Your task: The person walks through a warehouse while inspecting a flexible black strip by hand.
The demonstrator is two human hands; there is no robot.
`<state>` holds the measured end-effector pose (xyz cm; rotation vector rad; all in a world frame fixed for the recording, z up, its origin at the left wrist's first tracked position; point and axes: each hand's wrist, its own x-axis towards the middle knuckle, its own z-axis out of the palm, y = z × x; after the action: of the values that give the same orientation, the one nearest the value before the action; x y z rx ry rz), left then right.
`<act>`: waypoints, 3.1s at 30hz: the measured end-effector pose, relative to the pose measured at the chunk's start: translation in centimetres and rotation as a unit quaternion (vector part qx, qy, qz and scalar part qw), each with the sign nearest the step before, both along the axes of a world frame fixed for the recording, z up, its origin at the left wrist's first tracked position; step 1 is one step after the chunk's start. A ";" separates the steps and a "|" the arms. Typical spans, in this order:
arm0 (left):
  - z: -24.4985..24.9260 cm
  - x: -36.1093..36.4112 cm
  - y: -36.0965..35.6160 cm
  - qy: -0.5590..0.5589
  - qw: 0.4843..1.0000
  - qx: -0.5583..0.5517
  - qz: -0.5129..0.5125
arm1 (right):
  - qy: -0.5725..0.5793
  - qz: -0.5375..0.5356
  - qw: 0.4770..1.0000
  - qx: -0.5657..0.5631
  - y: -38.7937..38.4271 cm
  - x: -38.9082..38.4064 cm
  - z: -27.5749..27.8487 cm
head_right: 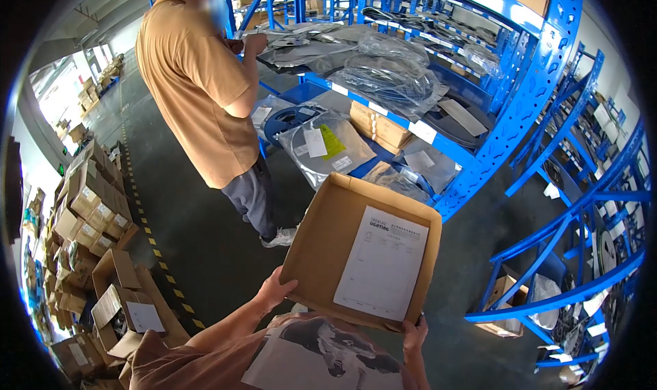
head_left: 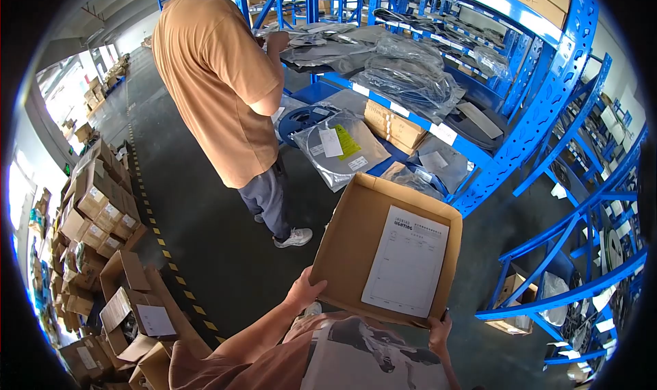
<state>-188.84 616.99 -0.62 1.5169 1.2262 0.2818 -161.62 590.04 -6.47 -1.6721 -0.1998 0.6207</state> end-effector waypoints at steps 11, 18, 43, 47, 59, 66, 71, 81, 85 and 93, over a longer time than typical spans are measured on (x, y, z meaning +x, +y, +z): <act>-0.4 -0.6 1.3 -0.017 1.000 -0.019 0.018 | 0.000 0.022 1.000 0.012 2.2 -0.1 1.3; -0.9 -0.7 1.6 -0.020 1.000 -0.003 0.017 | -0.018 0.024 1.000 0.004 2.6 0.6 0.5; -1.6 0.0 1.6 -0.021 1.000 0.005 0.004 | -0.030 0.003 0.999 -0.030 1.6 0.4 -0.1; -2.4 0.0 1.3 -0.067 0.997 0.022 0.031 | -0.045 -0.003 0.998 -0.050 1.5 0.5 0.0; -1.8 0.1 0.9 -0.131 0.985 -0.078 0.075 | -0.083 0.001 0.993 -0.081 2.0 0.2 2.5; -1.4 0.5 1.3 -0.174 0.980 -0.077 0.061 | -0.151 -0.002 0.984 -0.094 2.3 0.0 3.0; -0.9 0.7 1.3 -0.164 0.980 -0.083 0.076 | -0.145 -0.010 0.986 -0.078 2.3 -0.1 3.4; -1.4 0.3 1.5 -0.165 0.980 -0.088 0.074 | -0.175 -0.012 0.981 -0.089 2.3 -0.2 3.5; -1.4 0.2 1.3 -0.175 0.977 -0.096 0.076 | -0.176 -0.008 0.979 -0.104 2.3 -0.3 4.0; -1.5 -0.2 1.1 -0.161 0.979 -0.089 0.083 | -0.177 0.000 0.979 -0.099 2.1 -0.5 4.7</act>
<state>-189.01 618.08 -2.17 1.1639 1.0875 0.4940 -162.10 592.16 -1.79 -1.9692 -0.4041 0.3443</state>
